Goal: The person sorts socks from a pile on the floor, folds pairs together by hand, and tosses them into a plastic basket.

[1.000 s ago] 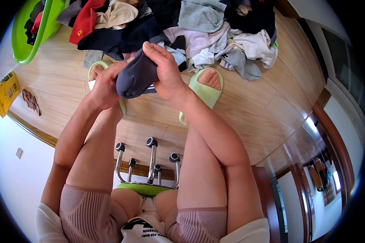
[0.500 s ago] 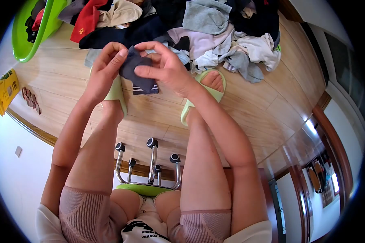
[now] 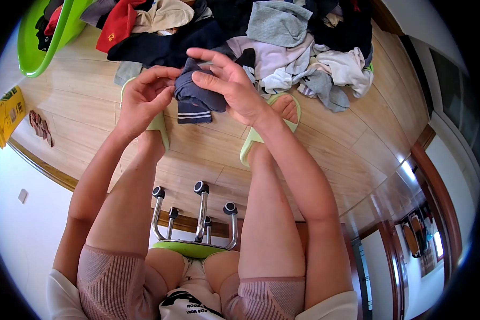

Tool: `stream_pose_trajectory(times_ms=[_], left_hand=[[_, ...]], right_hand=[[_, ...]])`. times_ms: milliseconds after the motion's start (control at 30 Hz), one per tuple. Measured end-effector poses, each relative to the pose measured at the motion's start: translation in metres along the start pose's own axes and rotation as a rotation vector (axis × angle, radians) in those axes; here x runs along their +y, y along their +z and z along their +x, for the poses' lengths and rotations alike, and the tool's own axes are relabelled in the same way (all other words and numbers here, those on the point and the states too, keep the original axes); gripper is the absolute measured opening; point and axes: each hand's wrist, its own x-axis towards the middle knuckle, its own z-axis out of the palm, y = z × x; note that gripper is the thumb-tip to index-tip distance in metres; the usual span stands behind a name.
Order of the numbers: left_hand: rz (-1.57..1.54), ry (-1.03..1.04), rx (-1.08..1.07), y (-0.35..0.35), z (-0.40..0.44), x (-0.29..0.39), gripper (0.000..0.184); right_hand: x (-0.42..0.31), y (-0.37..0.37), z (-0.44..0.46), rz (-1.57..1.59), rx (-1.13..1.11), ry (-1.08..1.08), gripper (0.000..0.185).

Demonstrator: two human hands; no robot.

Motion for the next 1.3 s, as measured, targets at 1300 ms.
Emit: stream_pose_trajectory(times_ms=[1300], left_hand=[[-0.117, -0.266, 0.138, -0.022, 0.011, -0.003, 0.022]], right_hand=[[-0.004, 0.020, 0.029, -0.870, 0.213, -0.390, 0.028]])
